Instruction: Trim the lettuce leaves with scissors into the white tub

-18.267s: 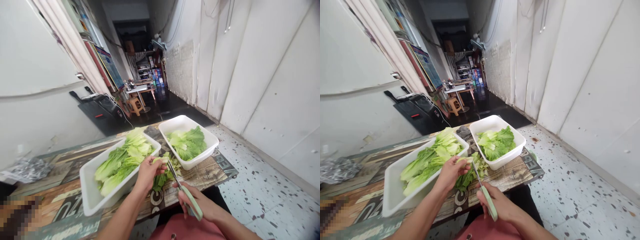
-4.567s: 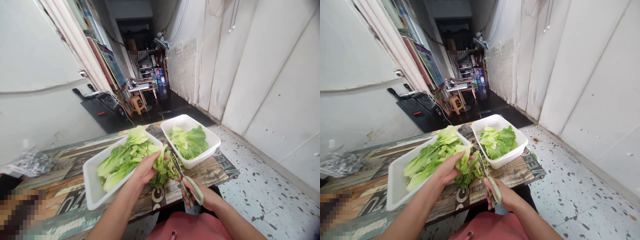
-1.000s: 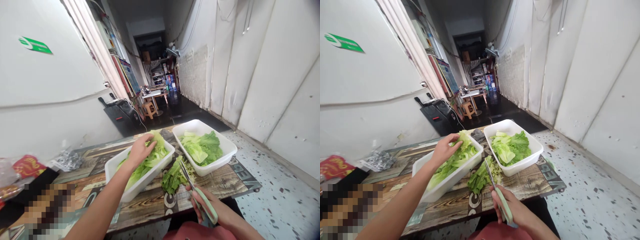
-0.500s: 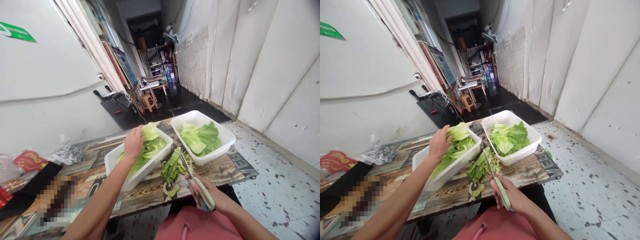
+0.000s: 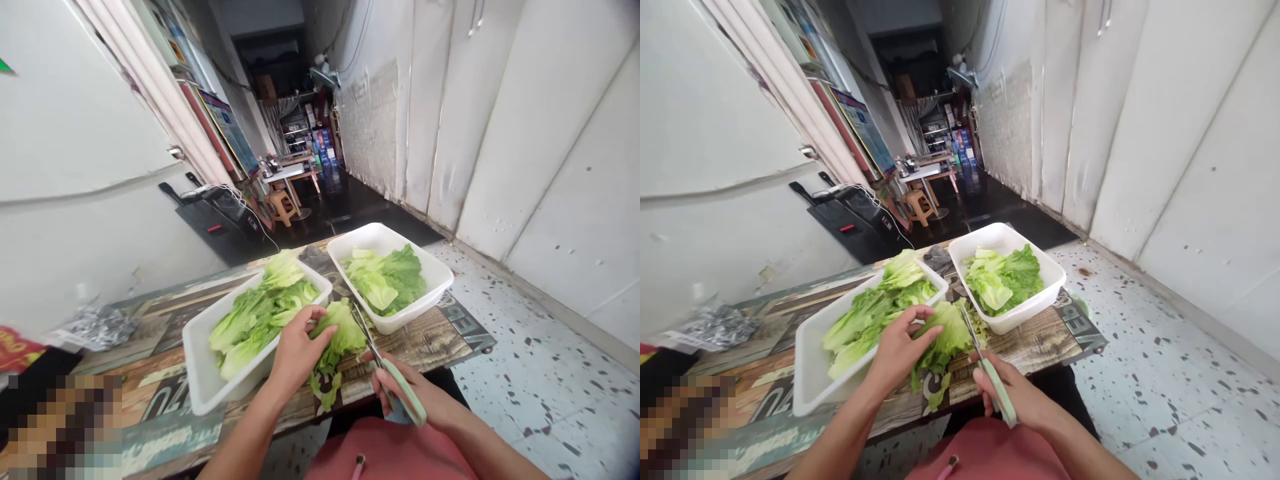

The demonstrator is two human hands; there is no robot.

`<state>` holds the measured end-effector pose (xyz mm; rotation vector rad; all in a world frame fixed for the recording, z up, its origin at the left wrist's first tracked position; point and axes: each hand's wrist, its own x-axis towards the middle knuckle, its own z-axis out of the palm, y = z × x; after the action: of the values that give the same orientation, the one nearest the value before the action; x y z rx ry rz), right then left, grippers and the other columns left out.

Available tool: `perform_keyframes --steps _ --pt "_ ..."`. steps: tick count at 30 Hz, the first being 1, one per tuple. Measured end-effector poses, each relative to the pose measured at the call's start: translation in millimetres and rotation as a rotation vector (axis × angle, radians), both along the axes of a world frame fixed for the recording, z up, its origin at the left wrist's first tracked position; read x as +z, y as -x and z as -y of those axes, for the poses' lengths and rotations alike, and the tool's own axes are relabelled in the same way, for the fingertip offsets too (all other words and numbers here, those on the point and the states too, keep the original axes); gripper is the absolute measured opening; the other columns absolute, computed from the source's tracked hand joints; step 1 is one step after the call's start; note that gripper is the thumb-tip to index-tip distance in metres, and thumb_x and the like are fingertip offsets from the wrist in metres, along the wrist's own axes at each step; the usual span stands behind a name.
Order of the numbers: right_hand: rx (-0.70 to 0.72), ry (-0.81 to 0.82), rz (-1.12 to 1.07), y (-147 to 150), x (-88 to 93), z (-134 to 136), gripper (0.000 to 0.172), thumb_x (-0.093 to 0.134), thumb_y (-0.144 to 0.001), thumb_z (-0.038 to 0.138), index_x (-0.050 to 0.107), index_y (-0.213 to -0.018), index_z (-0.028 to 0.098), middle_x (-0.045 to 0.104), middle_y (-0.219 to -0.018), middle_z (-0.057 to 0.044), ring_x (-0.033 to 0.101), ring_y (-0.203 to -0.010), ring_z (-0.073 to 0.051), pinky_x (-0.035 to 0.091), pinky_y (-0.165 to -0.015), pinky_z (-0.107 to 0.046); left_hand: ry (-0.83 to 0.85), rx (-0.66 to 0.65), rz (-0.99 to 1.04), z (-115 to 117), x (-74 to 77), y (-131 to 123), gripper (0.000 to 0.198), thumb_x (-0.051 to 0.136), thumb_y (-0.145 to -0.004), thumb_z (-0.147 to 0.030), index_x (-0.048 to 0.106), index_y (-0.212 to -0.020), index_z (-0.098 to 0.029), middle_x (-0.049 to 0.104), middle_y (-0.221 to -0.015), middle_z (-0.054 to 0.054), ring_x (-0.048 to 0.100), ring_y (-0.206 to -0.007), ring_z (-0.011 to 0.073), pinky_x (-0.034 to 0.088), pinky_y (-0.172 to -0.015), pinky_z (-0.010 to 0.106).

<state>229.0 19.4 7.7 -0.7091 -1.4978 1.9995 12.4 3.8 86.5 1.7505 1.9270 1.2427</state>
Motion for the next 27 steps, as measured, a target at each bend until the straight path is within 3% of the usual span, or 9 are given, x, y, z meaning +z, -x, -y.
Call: perform_keyframes --steps 3,8,14,19,24,27 --pt "0.028 -0.147 0.107 -5 2.4 1 0.071 0.054 -0.082 0.069 0.048 -0.129 0.016 0.052 -0.073 0.003 0.054 -0.067 -0.014 0.044 -0.068 -0.029 0.025 0.028 0.014 -4 -6.3 1 0.024 0.065 -0.075 -0.041 0.063 -0.087 -0.020 0.067 -0.093 0.003 0.063 -0.084 0.0211 0.047 -0.083 0.035" --pt "0.027 -0.282 0.214 -5 4.4 1 0.060 0.054 -0.086 0.063 0.052 -0.128 0.020 0.053 -0.081 0.001 0.054 -0.066 -0.013 0.046 -0.061 -0.027 0.055 0.024 0.078 -4 -1.1 -1 0.028 0.065 -0.072 -0.044 0.064 -0.085 -0.020 0.069 -0.091 0.003 0.064 -0.082 0.0209 0.048 -0.080 0.033" --pt "0.031 -0.260 0.166 3 3.8 -2 0.045 0.056 -0.085 0.062 0.055 -0.097 0.019 0.048 -0.065 0.006 0.050 -0.052 -0.009 0.041 -0.047 -0.020 0.082 -0.023 0.036 -4 -1.7 -2 0.026 0.065 -0.071 -0.042 0.065 -0.084 -0.020 0.070 -0.090 0.003 0.063 -0.083 0.0215 0.047 -0.083 0.033" --pt "0.009 -0.125 0.109 9 0.5 -4 0.045 0.059 -0.081 0.064 0.051 -0.088 0.020 0.040 -0.050 0.011 0.041 -0.036 -0.008 0.037 -0.033 -0.019 0.098 -0.036 0.003 -10 -5.2 5 0.023 0.064 -0.073 -0.041 0.066 -0.083 -0.020 0.070 -0.091 0.004 0.063 -0.088 0.0231 0.045 -0.087 0.035" --pt "0.029 -0.191 0.144 6 -9.3 -8 0.047 0.056 -0.082 0.066 0.051 -0.090 0.020 0.045 -0.056 0.009 0.047 -0.041 -0.007 0.038 -0.037 -0.017 0.128 -0.075 -0.059 -17 -4.6 11 0.020 0.064 -0.075 -0.038 0.066 -0.084 -0.021 0.070 -0.095 0.003 0.062 -0.090 0.0226 0.043 -0.087 0.035" --pt "0.068 -0.173 0.139 6 -12.7 -11 0.050 0.053 -0.083 0.070 0.051 -0.093 0.020 0.049 -0.062 0.008 0.050 -0.046 -0.006 0.039 -0.041 -0.016 0.173 -0.162 -0.114 -19 -1.1 11 0.015 0.065 -0.074 -0.034 0.066 -0.083 -0.021 0.069 -0.091 0.001 0.061 -0.088 0.0213 0.043 -0.084 0.033"
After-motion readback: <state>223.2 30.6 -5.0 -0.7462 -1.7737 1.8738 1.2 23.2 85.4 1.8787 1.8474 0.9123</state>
